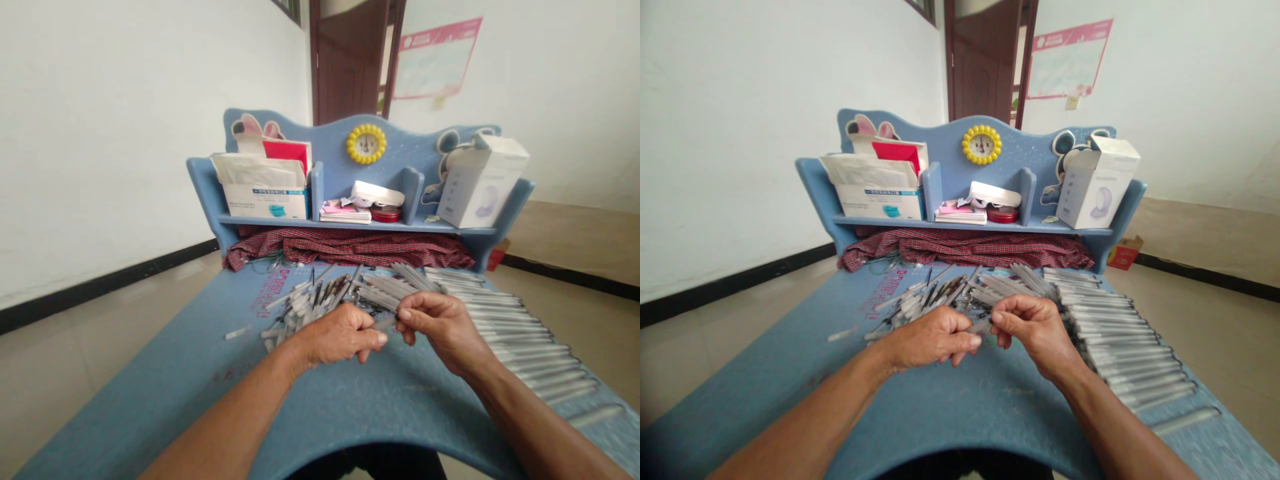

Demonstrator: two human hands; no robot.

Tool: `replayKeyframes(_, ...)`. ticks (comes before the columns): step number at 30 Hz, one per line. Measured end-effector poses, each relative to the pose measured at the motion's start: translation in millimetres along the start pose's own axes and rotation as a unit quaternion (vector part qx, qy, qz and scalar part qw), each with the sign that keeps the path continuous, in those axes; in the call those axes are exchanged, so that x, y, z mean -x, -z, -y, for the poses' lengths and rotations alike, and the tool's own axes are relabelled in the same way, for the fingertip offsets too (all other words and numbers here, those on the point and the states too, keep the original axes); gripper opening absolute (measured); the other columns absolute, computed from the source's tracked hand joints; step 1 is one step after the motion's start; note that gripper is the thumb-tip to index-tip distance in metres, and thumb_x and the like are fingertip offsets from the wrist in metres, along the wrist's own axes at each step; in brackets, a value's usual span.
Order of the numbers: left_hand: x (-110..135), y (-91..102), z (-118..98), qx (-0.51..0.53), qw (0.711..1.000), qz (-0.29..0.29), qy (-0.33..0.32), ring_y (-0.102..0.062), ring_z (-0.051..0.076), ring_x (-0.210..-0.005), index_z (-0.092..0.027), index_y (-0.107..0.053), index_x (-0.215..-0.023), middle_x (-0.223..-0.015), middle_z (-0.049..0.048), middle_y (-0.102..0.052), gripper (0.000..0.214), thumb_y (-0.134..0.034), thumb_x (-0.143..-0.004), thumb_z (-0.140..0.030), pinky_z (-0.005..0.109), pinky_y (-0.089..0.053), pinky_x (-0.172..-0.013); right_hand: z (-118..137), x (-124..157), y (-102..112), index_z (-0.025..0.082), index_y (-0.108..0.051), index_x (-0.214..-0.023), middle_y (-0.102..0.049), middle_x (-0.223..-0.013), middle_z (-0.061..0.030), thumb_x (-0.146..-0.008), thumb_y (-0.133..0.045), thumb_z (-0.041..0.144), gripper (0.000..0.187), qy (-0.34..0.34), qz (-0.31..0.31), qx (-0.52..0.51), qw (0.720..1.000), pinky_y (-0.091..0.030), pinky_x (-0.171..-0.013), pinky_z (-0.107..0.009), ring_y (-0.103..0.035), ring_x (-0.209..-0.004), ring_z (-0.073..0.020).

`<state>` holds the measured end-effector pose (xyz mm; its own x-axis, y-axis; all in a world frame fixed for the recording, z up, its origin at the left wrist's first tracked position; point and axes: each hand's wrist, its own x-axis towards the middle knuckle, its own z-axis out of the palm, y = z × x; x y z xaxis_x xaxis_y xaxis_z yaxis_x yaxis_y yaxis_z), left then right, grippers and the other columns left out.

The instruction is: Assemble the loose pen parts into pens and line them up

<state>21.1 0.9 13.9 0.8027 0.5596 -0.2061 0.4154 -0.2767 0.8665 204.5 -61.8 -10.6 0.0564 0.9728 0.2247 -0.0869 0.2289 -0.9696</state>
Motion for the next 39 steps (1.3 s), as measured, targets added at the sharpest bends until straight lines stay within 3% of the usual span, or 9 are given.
replayKeyframes(12, 1, 0.7, 2, -0.019, 1.0, 0.009, -0.002, -0.038, 0.007, -0.044, -0.015, -0.057, -0.063, -0.053, -0.0016, -0.054, 0.029, -0.05, -0.078, -0.038, 0.021, -0.026, -0.044, -2, 1, -1, 0.016, -0.067, -0.066, -0.062, -0.057, -0.0008, -0.072, -0.07, 0.032, 0.018, 0.018, 0.018, 0.065, 0.998, -0.043, -0.048, -0.024, -0.053, -0.048, -0.0104)
replayKeyframes(19, 3, 1.3, -1, -0.017, 1.0, 0.017, 0.006, -0.036, 0.007, -0.044, -0.015, -0.057, -0.065, -0.052, -0.0025, -0.052, 0.028, -0.049, -0.079, -0.038, 0.021, -0.025, -0.043, 0, 2, 2, 0.017, -0.069, -0.074, -0.06, -0.053, 0.0006, -0.066, -0.074, 0.03, 0.016, 0.014, 0.036, 0.087, 0.995, -0.043, -0.047, -0.024, -0.052, -0.047, -0.0102)
replayKeyframes(25, 0, 2.3, 4, -0.04, 0.999, 0.035, 0.003, -0.037, 0.007, -0.045, -0.014, -0.056, -0.063, -0.051, -0.0036, -0.05, 0.028, -0.049, -0.078, -0.037, 0.022, -0.027, -0.046, 1, 2, 5, 0.015, -0.07, -0.074, -0.058, -0.052, 0.0008, -0.068, -0.071, 0.032, 0.017, 0.025, 0.045, 0.197, 0.979, -0.043, -0.047, -0.022, -0.051, -0.048, -0.01)
replayKeyframes(36, 1, 2.4, 2, -0.084, 0.994, 0.065, 0.008, -0.039, 0.008, -0.045, -0.016, -0.047, -0.053, -0.048, -0.0045, -0.047, 0.028, -0.051, -0.076, -0.031, 0.022, -0.03, -0.047, -1, 2, 10, 0.014, -0.058, -0.057, -0.051, -0.048, 0.0005, -0.08, -0.054, 0.053, 0.045, -0.024, 0.152, 0.296, 0.943, -0.036, -0.043, -0.02, -0.047, -0.045, -0.0086)
replayKeyframes(39, 1, 1.8, 2, -0.083, 0.995, 0.059, 0.011, -0.039, 0.008, -0.046, -0.016, -0.048, -0.054, -0.049, -0.0047, -0.046, 0.027, -0.051, -0.076, -0.031, 0.022, -0.032, -0.049, 0, 2, 12, 0.013, -0.061, -0.066, -0.052, -0.052, -0.0004, -0.084, -0.046, 0.054, 0.047, -0.013, 0.165, 0.309, 0.936, -0.037, -0.046, -0.021, -0.048, -0.048, -0.0097)
